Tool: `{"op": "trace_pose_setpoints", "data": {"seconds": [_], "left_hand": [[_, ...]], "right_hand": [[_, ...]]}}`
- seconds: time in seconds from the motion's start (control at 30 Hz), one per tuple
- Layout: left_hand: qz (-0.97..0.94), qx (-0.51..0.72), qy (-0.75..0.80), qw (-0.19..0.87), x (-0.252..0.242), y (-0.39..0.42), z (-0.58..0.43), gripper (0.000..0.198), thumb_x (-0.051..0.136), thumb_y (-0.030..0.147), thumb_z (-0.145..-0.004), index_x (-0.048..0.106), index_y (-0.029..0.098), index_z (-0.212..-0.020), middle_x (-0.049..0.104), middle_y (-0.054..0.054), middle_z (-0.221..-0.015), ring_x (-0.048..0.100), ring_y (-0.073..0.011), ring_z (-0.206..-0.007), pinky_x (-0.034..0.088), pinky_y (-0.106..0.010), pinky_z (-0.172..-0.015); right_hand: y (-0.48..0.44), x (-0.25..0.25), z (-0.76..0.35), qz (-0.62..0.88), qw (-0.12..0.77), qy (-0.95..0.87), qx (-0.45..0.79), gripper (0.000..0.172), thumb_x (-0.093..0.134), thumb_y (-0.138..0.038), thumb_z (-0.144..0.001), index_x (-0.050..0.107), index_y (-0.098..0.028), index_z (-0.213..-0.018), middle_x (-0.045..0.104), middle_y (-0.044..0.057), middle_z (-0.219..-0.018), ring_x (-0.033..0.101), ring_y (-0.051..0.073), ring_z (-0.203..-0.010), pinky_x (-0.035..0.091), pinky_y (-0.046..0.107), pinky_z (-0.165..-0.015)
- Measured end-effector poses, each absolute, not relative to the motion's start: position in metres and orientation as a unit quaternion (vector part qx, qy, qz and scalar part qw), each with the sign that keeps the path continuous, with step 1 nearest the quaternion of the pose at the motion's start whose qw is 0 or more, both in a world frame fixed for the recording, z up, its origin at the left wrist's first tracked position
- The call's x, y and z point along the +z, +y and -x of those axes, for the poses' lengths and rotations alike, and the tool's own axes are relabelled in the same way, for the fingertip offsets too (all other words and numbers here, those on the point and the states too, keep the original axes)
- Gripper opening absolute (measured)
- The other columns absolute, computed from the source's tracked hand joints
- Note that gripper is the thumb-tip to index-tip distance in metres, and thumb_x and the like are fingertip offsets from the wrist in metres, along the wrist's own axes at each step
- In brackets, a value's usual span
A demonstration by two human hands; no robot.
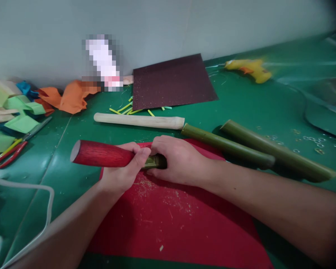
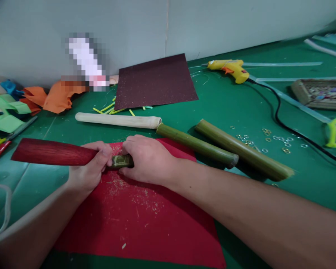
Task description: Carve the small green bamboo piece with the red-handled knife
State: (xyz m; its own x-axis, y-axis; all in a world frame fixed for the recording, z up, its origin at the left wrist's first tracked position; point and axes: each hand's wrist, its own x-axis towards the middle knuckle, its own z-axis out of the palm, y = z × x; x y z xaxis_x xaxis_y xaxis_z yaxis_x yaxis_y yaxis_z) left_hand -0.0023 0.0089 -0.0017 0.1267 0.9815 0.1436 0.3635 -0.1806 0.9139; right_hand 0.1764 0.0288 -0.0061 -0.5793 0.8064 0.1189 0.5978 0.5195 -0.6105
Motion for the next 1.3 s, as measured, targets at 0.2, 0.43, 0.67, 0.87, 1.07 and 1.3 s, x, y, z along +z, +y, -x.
{"op": "trace_pose_setpoints", "data": {"seconds": [0.2,0.43,0.67,0.87,1.07,1.3], "left_hand": [[-0.63,0.423,0.549,0.35,-0.001,0.01,-0.004,0.028,0.064,0.028,-0.083,0.056,0.021,-0.057,0.058,0.004,-0.057,0.05,-0.0091,-0.054,0.046,-0.021,-0.057],[-0.604,0.43,0.588,0.323,0.004,0.012,-0.01,0.029,0.064,0.03,-0.08,0.054,0.021,-0.054,0.05,0.004,-0.049,0.047,-0.0093,-0.048,0.046,-0.023,-0.054],[-0.623,0.414,0.544,0.38,0.003,0.009,-0.003,0.035,0.063,0.033,-0.08,0.05,0.021,-0.05,0.041,0.005,-0.045,0.038,-0.0087,-0.043,0.042,-0.024,-0.048],[-0.647,0.409,0.522,0.376,-0.001,0.009,-0.002,0.029,0.064,0.027,-0.083,0.057,0.021,-0.055,0.059,0.003,-0.057,0.052,-0.0099,-0.053,0.05,-0.023,-0.059],[-0.599,0.444,0.588,0.312,-0.006,0.009,-0.008,0.023,0.07,0.031,-0.079,0.061,0.021,-0.061,0.062,0.005,-0.06,0.057,-0.0094,-0.058,0.049,-0.021,-0.06],[-0.606,0.435,0.578,0.331,-0.002,0.008,-0.007,0.025,0.068,0.028,-0.079,0.057,0.02,-0.058,0.059,0.004,-0.057,0.053,-0.0091,-0.053,0.049,-0.021,-0.057]], "right_hand": [[0.029,-0.008,-0.176,0.412,0.201,-0.85,0.26,0.022,0.073,-0.033,-0.075,0.062,-0.016,-0.083,0.054,0.0,-0.079,0.047,0.013,-0.072,0.032,0.026,-0.063],[0.03,-0.008,-0.176,0.398,0.204,-0.858,0.254,0.024,0.073,-0.033,-0.076,0.066,-0.015,-0.089,0.055,0.0,-0.079,0.047,0.014,-0.073,0.032,0.026,-0.064],[0.028,-0.008,-0.177,0.41,0.209,-0.848,0.263,0.018,0.072,-0.03,-0.074,0.061,-0.017,-0.08,0.054,0.0,-0.078,0.047,0.013,-0.071,0.032,0.026,-0.062],[0.029,-0.007,-0.175,0.412,0.205,-0.851,0.251,0.021,0.072,-0.033,-0.076,0.062,-0.016,-0.081,0.056,0.001,-0.079,0.047,0.014,-0.073,0.032,0.027,-0.064],[0.03,-0.009,-0.176,0.402,0.209,-0.853,0.258,0.022,0.073,-0.032,-0.076,0.065,-0.015,-0.087,0.054,0.0,-0.079,0.048,0.014,-0.073,0.033,0.026,-0.064],[0.029,-0.009,-0.176,0.405,0.213,-0.851,0.258,0.021,0.074,-0.031,-0.074,0.063,-0.016,-0.083,0.052,-0.001,-0.077,0.046,0.013,-0.072,0.032,0.026,-0.063]]}}
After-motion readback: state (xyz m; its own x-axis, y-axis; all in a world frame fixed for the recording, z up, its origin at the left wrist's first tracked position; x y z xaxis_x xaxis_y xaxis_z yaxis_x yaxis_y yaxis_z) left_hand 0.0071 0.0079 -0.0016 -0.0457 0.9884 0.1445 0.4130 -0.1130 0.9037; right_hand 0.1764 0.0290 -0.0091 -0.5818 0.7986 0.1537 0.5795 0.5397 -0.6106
